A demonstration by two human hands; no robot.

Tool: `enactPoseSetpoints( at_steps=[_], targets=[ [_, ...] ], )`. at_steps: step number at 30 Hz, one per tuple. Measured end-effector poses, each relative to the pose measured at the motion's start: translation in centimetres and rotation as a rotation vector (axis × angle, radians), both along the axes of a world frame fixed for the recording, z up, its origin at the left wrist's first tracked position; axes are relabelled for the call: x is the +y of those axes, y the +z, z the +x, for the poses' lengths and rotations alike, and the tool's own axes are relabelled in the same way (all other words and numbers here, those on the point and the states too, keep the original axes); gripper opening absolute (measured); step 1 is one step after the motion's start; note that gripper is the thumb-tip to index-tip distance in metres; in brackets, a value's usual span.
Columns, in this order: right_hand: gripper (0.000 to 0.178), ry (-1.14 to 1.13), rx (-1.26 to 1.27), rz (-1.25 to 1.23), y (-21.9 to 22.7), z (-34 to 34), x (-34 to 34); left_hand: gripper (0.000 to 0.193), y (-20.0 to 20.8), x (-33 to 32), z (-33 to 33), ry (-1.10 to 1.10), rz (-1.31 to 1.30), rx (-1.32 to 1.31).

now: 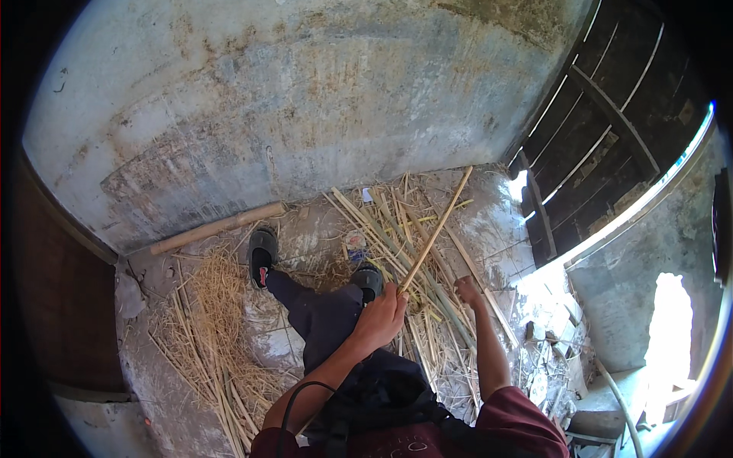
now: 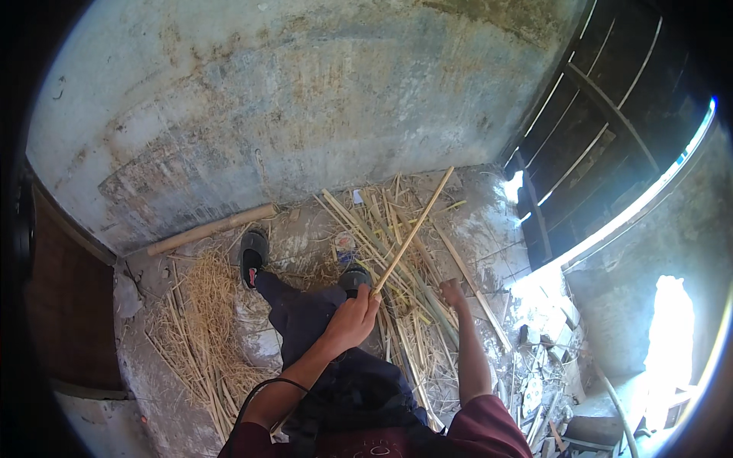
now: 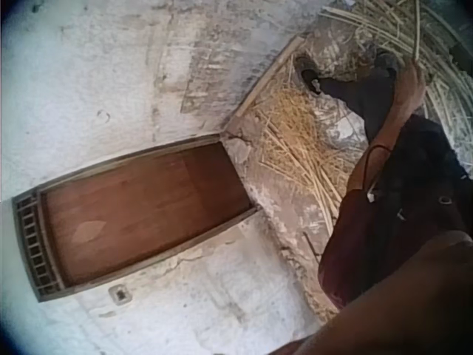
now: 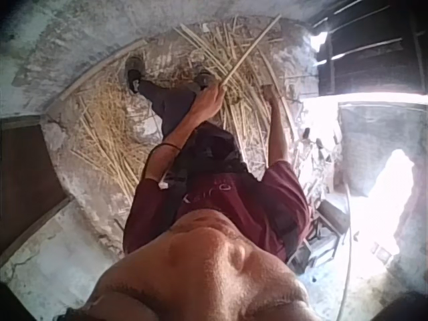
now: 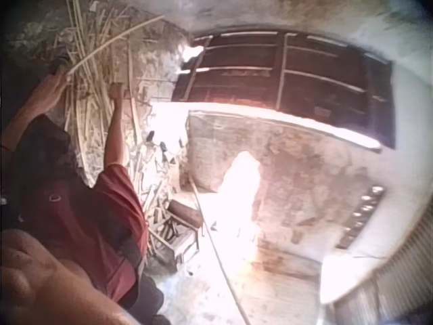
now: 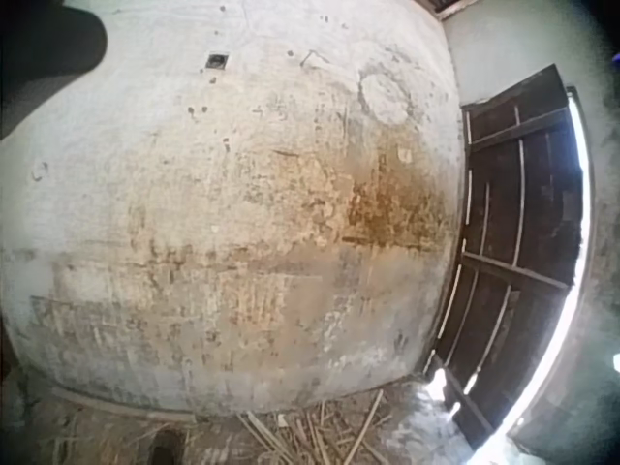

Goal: The person shaves and smooths a long strip of wood using a small knife.

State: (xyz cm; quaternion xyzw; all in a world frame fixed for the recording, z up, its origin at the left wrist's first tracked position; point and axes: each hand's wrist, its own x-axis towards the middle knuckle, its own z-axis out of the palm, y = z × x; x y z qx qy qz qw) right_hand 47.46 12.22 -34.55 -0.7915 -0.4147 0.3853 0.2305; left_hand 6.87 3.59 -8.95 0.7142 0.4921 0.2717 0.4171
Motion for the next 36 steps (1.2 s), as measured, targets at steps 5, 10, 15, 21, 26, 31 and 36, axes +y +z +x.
enactPoseSetpoints(
  at_steps=[5, 10, 15, 21, 26, 31, 36],
  targets=[
    [0.026, -0.078, 0.356, 0.180, 7.1, -4.9, -2.5, 0.037, 0.2, 0.1, 0.1, 0.003, -0.080, -0.051],
    [0.018, -0.071, 0.661, 0.533, 18.4, -10.3, -3.6, 0.039, -0.6, 0.2, 0.1, 0.026, -0.151, -0.193],
    [0.019, 0.060, 0.666, 0.684, 26.4, -15.6, -6.0, 0.038, -1.9, 0.5, 0.2, 0.009, -0.275, -0.351],
    [0.016, 0.475, 0.044, 0.736, 28.9, -19.6, -8.8, 0.035, -0.9, 0.3, -0.1, -0.060, -0.524, -0.704],
    [0.018, 0.523, -0.005, 0.764, 28.8, -20.7, -9.5, 0.038, 0.8, 0.3, -0.8, -0.110, -0.650, -0.743],
    [0.017, 0.578, -0.035, 0.831, 28.1, -20.8, -9.5, 0.039, 1.5, 0.3, -1.1, -0.108, -0.673, -0.719],
    [0.016, 0.575, -0.014, 0.818, 27.9, -20.9, -9.7, 0.035, 1.5, 0.0, -1.1, -0.075, -0.664, -0.695]
  ],
)
